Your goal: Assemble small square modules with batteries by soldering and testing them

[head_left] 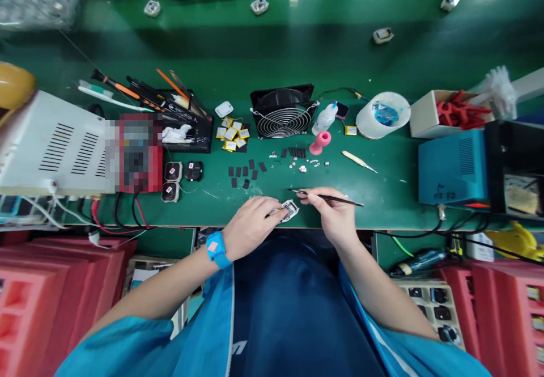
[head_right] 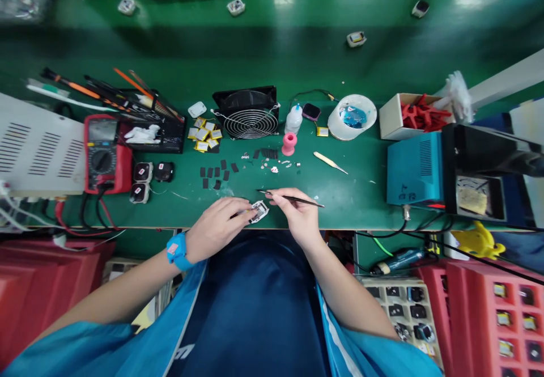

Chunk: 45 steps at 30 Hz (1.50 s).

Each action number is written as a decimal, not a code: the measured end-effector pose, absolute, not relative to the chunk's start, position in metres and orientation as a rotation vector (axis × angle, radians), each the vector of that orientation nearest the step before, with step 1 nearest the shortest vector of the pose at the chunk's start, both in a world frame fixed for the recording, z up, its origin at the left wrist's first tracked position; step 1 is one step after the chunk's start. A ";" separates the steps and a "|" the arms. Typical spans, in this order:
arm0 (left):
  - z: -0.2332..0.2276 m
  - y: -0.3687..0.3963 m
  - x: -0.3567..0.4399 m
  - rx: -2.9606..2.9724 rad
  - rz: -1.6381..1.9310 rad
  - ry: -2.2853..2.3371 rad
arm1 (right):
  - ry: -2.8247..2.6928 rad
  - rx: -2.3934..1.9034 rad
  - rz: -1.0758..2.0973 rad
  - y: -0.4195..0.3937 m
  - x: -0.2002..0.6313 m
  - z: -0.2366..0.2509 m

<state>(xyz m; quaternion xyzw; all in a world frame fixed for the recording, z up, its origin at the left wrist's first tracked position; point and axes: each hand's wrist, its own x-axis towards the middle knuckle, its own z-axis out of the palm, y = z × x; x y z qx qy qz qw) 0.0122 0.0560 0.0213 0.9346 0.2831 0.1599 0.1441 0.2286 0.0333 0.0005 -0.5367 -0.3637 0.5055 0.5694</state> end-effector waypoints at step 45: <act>0.007 0.059 0.006 2.561 0.609 0.873 | -2.090 -2.133 0.230 0.042 0.292 0.024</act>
